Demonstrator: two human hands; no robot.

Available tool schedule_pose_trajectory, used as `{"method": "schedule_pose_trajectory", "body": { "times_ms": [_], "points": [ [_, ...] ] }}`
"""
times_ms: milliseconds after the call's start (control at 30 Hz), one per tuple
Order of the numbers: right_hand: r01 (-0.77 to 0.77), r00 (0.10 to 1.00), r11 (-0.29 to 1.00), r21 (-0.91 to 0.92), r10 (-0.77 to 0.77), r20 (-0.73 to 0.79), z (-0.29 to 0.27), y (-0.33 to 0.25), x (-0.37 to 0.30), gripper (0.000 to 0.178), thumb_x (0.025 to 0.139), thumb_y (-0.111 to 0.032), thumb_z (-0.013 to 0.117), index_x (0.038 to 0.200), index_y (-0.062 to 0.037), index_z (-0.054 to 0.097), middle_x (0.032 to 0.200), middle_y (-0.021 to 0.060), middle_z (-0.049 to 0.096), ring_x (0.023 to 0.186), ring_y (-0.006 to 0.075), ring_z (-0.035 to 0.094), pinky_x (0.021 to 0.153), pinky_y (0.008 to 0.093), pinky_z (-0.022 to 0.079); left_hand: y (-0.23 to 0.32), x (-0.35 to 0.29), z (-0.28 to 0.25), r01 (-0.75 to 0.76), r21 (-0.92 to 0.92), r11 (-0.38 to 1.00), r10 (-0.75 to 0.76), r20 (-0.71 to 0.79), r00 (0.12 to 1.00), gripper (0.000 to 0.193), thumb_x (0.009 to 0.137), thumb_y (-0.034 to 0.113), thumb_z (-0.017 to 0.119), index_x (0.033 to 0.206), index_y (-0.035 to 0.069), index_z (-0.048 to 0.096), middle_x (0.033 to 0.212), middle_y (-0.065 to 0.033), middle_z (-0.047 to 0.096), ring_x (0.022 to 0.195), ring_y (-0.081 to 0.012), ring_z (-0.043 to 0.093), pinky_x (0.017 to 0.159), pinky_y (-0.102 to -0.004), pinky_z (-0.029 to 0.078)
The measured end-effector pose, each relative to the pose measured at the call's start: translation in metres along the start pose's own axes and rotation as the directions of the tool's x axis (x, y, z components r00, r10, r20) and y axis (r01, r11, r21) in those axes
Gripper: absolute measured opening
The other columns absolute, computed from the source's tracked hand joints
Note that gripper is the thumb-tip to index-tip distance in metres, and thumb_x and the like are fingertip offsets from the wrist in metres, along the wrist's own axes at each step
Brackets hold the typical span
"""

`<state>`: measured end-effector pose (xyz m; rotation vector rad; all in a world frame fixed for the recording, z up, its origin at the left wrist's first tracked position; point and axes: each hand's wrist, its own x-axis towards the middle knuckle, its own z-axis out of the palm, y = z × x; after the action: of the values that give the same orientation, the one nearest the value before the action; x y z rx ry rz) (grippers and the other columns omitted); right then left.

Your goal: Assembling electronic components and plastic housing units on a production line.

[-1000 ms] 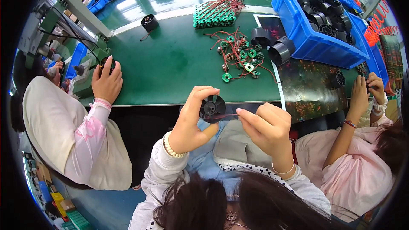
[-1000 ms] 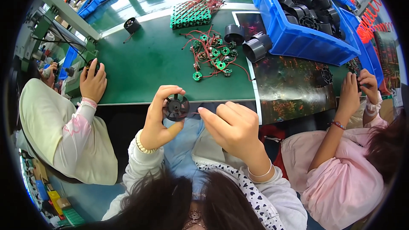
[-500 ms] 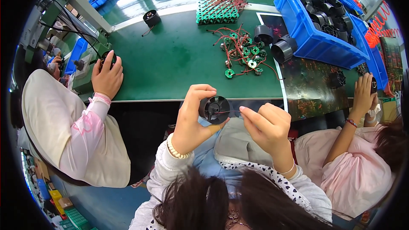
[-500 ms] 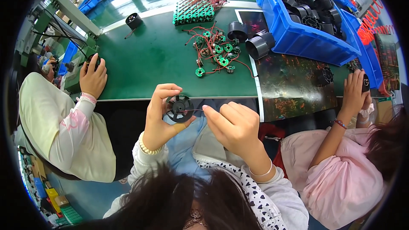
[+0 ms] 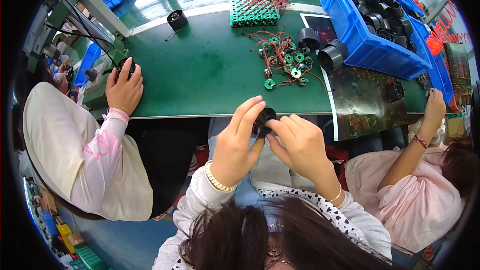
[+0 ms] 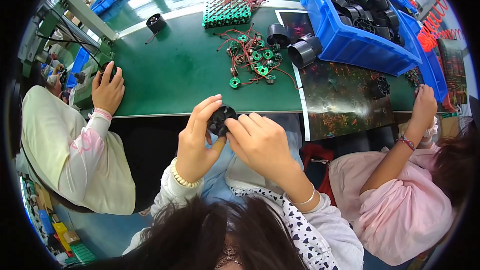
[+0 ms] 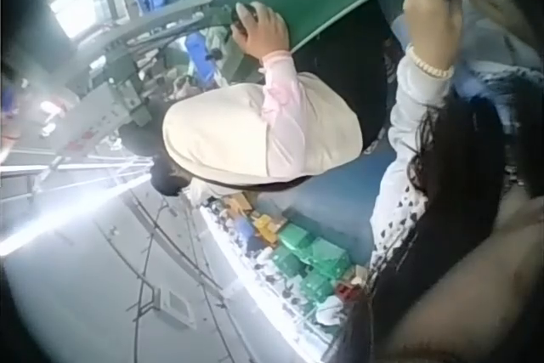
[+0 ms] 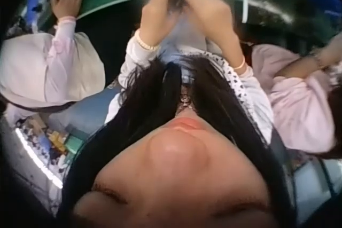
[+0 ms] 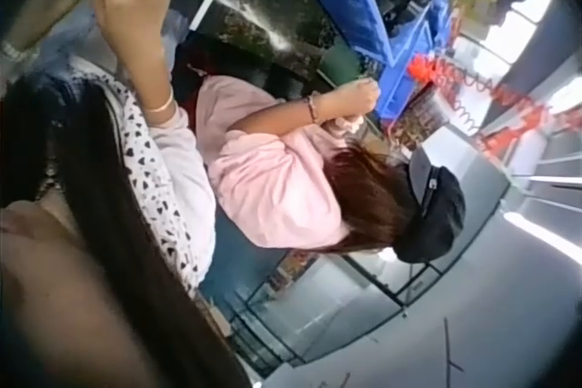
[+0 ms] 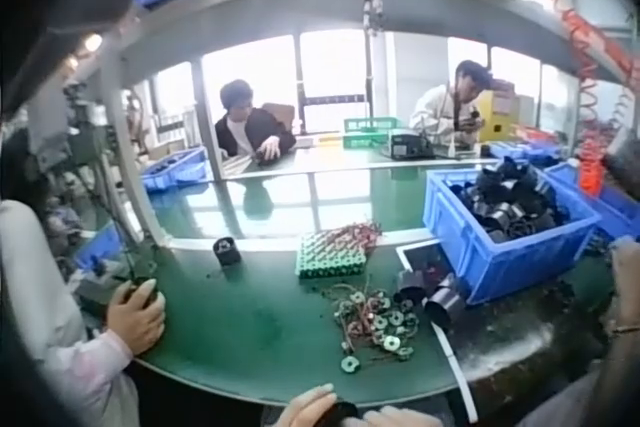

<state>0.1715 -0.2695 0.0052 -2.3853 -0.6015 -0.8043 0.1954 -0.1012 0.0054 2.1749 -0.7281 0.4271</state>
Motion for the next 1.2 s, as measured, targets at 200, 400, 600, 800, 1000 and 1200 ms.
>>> {"method": "schedule_pose_trajectory", "body": {
  "times_ms": [200, 400, 600, 800, 1000, 1200],
  "points": [
    [-0.140, 0.990, 0.984, 0.107, 0.140, 0.003, -0.004, 0.001, -0.001, 0.021, 0.072, 0.003, 0.071, 0.092, -0.0043, 0.068, 0.084, 0.0037, 0.058, 0.063, 0.0170, 0.051, 0.057, 0.0276, 0.043, 0.001, -0.005, 0.002, 0.124, -0.134, 0.983, -0.119, 0.045, 0.992, 0.073, 0.056, -0.008, 0.077, 0.126, 0.006, 0.059, 0.118, -0.0071, 0.063, 0.067, -0.0110, 0.056, 0.054, -0.0226, 0.046],
    [-0.184, 0.978, 0.932, 0.313, 0.207, -0.039, -0.003, 0.003, 0.000, 0.026, 0.070, 0.008, 0.073, 0.094, -0.0018, 0.071, 0.089, 0.0053, 0.064, 0.070, 0.0163, 0.058, 0.063, 0.0261, 0.048, 0.003, 0.000, -0.004, 0.062, -0.033, 0.998, -0.061, 0.026, 0.998, 0.068, 0.056, -0.007, 0.077, 0.122, 0.004, 0.063, 0.114, -0.0062, 0.066, 0.063, -0.0112, 0.056, 0.053, -0.0221, 0.047],
    [-0.243, 0.962, 0.839, 0.486, 0.273, 0.010, -0.002, 0.004, -0.002, 0.026, 0.072, 0.008, 0.072, 0.097, -0.0007, 0.070, 0.098, 0.0073, 0.065, 0.075, 0.0165, 0.061, 0.064, 0.0247, 0.049, -0.007, 0.002, -0.003, -0.065, -0.028, 0.998, 0.065, -0.006, 0.998, 0.064, 0.053, -0.005, 0.079, 0.115, 0.004, 0.068, 0.112, -0.0067, 0.067, 0.065, -0.0135, 0.060, 0.057, -0.0222, 0.051],
    [-0.193, 0.969, 0.873, 0.447, 0.242, -0.055, 0.001, 0.003, -0.003, 0.031, 0.066, 0.008, 0.075, 0.096, -0.0016, 0.072, 0.097, 0.0072, 0.068, 0.076, 0.0165, 0.061, 0.067, 0.0244, 0.049, -0.001, -0.002, -0.006, 0.023, -0.029, 0.999, -0.024, -0.053, 0.998, 0.064, 0.052, -0.003, 0.081, 0.114, 0.004, 0.069, 0.110, -0.0088, 0.067, 0.072, -0.0155, 0.063, 0.061, -0.0228, 0.053],
    [-0.217, 0.974, 0.668, 0.712, 0.200, 0.109, -0.011, 0.020, -0.001, 0.028, 0.069, 0.008, 0.074, 0.096, 0.0005, 0.071, 0.098, 0.0083, 0.067, 0.077, 0.0157, 0.061, 0.066, 0.0242, 0.049, 0.006, 0.001, -0.018, -0.148, -0.027, 0.989, 0.146, -0.069, 0.987, 0.066, 0.052, 0.006, 0.086, 0.116, 0.006, 0.069, 0.104, -0.0102, 0.067, 0.071, -0.0170, 0.064, 0.059, -0.0247, 0.051],
    [-0.238, 0.963, 0.140, 0.961, 0.162, 0.215, 0.001, 0.027, -0.010, 0.028, 0.070, 0.009, 0.073, 0.096, 0.0006, 0.070, 0.098, 0.0093, 0.067, 0.080, 0.0153, 0.061, 0.069, 0.0242, 0.050, 0.025, 0.005, -0.021, -0.223, -0.135, 0.965, 0.210, -0.105, 0.972, 0.070, 0.048, 0.009, 0.091, 0.113, 0.000, 0.067, 0.096, -0.0119, 0.066, 0.074, -0.0174, 0.061, 0.061, -0.0261, 0.053]
  ]
}}
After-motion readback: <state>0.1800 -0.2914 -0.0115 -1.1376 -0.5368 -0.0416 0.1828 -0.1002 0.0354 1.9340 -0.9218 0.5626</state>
